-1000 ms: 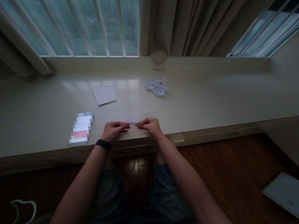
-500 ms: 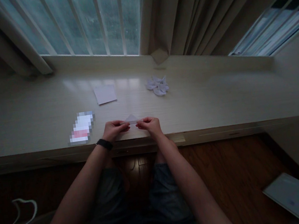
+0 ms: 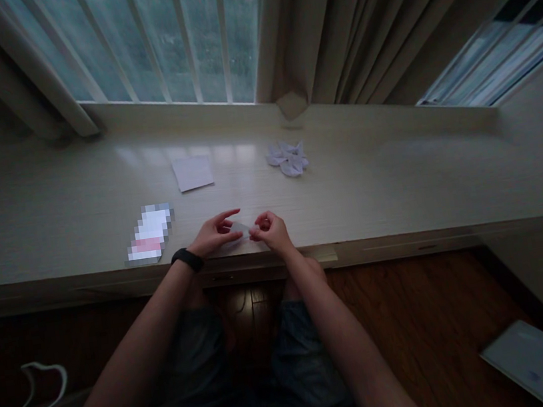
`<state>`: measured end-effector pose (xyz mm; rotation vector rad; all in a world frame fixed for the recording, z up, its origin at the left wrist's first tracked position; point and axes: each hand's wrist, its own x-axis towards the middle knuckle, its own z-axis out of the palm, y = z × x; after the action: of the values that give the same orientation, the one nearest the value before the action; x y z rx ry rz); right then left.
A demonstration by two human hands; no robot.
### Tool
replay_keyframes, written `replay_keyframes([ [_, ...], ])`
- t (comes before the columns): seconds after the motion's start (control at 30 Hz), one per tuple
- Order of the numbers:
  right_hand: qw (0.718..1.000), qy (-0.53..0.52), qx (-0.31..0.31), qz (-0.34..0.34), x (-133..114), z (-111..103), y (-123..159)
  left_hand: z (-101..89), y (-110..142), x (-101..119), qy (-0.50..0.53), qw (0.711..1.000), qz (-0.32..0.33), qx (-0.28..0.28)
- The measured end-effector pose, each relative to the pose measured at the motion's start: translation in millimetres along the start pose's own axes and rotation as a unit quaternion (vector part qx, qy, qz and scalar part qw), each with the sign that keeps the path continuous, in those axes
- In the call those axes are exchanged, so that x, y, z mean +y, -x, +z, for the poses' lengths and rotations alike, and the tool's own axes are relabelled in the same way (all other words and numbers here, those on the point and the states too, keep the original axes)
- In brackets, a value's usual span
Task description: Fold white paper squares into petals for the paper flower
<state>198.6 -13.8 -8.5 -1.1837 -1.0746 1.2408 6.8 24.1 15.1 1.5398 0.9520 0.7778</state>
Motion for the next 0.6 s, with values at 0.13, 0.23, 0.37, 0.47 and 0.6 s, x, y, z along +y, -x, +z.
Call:
replay_keyframes([
  [0.13, 0.999, 0.045, -0.012, -0.018, -2.0, 1.9, 0.4, 4.8, -7.1, 2.0, -0.117, 0.993, 0.017, -0.022],
  [0.23, 0.998, 0.033, 0.034, -0.031, -1.2, 3.1, -2.3, 10.8, -11.5, -1.5, -0.142, 0.990, 0.002, 0.012],
  [0.37, 0.997, 0.029, 0.069, -0.027, -0.6, 4.5, -5.5, 18.7, -15.7, -8.0, -0.064, 0.994, -0.009, 0.084],
  [0.47, 0.997, 0.026, 0.074, -0.018, -2.6, 4.1, -5.8, 22.7, -16.1, -9.1, -0.040, 0.996, -0.021, 0.076],
  [0.6, 0.998, -0.011, 0.068, -0.009, -4.2, 0.8, -4.9, 27.2, -14.3, -7.4, -0.042, 0.998, -0.039, 0.041],
])
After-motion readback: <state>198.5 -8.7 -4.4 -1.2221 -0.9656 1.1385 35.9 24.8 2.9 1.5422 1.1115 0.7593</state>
